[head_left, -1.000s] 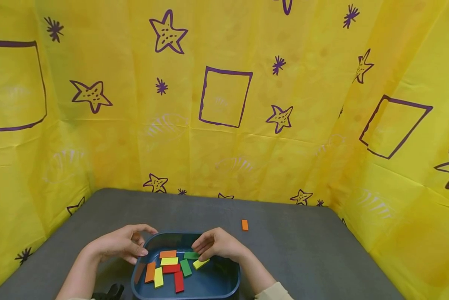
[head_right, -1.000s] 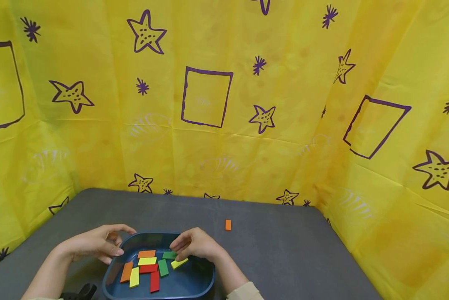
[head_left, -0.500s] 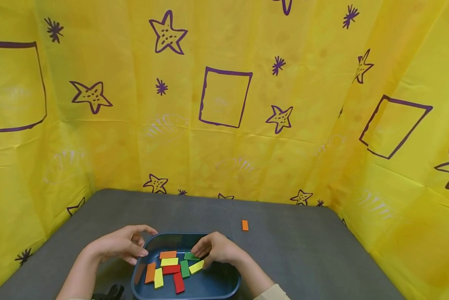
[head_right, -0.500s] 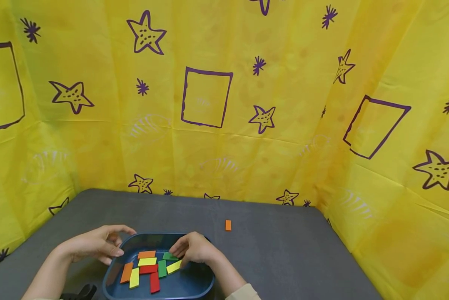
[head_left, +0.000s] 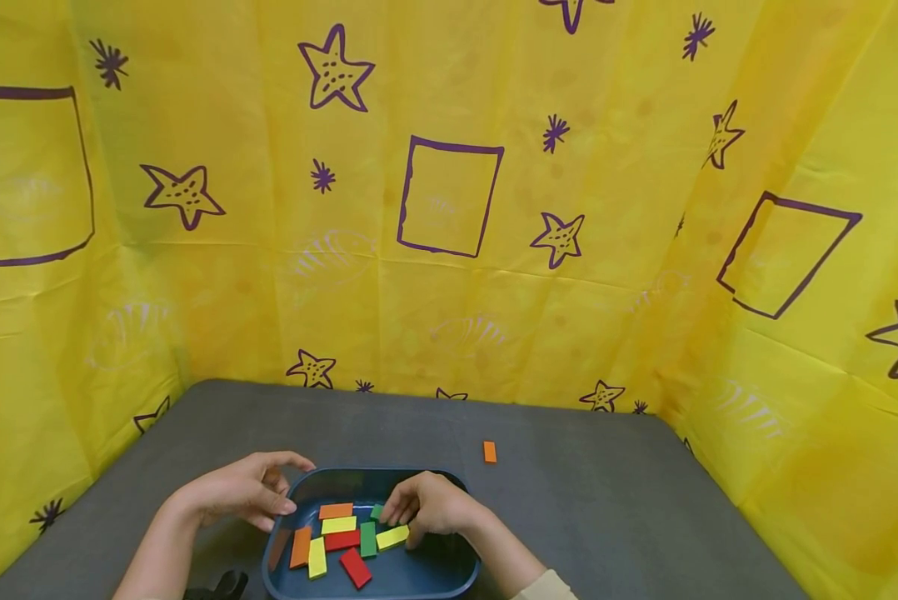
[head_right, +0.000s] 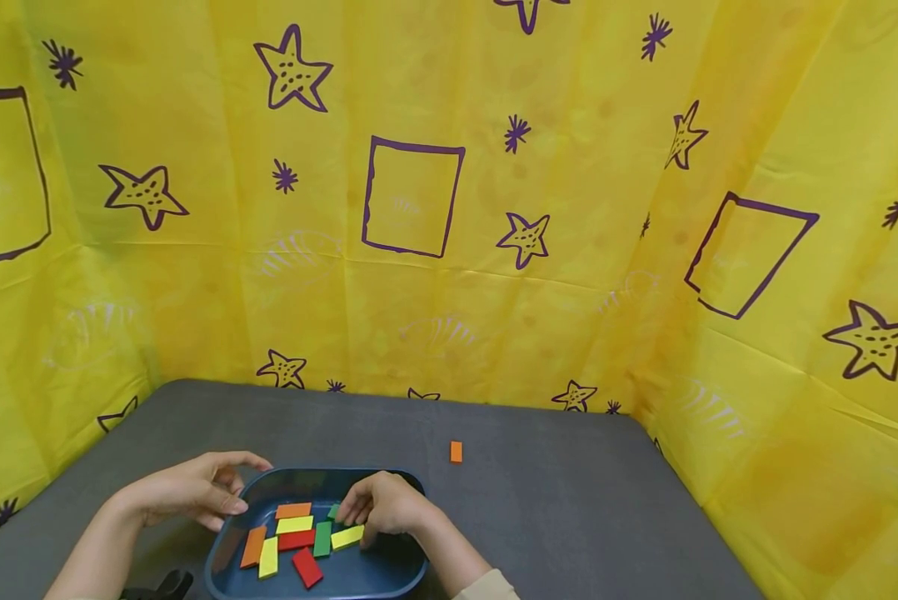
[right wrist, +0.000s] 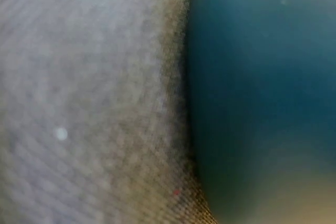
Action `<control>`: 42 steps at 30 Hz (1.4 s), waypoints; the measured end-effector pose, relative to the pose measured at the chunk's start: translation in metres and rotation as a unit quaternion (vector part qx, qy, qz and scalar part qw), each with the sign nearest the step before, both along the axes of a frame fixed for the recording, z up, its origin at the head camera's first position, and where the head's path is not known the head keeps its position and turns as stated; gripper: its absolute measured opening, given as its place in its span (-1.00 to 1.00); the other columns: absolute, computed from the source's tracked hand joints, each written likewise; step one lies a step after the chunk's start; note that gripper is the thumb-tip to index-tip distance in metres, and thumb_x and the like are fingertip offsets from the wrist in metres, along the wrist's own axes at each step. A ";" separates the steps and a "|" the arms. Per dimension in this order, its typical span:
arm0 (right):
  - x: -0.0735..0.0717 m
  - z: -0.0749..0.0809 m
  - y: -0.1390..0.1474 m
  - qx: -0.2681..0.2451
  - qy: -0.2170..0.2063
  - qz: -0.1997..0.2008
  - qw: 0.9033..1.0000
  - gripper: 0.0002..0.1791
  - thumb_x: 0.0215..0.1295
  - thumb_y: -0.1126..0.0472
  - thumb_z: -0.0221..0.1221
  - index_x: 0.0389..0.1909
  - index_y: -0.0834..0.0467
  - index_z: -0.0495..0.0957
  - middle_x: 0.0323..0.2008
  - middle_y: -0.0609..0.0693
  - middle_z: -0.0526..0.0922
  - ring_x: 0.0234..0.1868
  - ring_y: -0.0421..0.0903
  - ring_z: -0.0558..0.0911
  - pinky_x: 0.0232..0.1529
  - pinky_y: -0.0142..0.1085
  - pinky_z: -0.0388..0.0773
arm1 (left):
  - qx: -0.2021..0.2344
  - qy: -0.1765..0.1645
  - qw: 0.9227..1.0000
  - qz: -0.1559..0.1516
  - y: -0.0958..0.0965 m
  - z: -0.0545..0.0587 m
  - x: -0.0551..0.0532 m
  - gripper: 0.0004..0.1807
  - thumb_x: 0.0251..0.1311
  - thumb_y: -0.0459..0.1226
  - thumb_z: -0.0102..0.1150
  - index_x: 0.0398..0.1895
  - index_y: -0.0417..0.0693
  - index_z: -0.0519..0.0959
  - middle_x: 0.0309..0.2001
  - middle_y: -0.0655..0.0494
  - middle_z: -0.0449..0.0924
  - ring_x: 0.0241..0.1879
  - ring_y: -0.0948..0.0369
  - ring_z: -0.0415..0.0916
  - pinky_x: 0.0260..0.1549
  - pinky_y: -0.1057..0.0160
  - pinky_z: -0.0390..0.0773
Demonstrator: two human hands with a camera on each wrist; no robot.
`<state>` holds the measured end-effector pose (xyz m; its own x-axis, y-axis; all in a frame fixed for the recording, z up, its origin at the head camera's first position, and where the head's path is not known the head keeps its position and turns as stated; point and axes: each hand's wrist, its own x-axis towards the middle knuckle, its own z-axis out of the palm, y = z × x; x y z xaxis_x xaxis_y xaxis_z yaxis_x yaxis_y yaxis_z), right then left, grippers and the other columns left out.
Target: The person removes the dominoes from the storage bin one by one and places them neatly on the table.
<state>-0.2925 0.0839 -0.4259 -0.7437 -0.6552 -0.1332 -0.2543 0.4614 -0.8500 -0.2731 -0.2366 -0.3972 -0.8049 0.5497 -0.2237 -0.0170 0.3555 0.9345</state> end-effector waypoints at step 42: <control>0.006 0.003 0.000 0.056 0.073 0.046 0.995 -0.68 -0.12 0.51 0.45 -0.30 0.15 0.73 -0.39 -0.11 0.74 -0.45 -0.40 0.59 -0.34 -0.53 0.60 | -0.007 0.007 1.000 0.009 0.001 0.001 0.001 -0.26 0.22 -0.28 0.28 0.39 -0.39 0.21 -0.39 0.07 0.47 -0.42 0.23 0.49 -0.43 0.31 0.67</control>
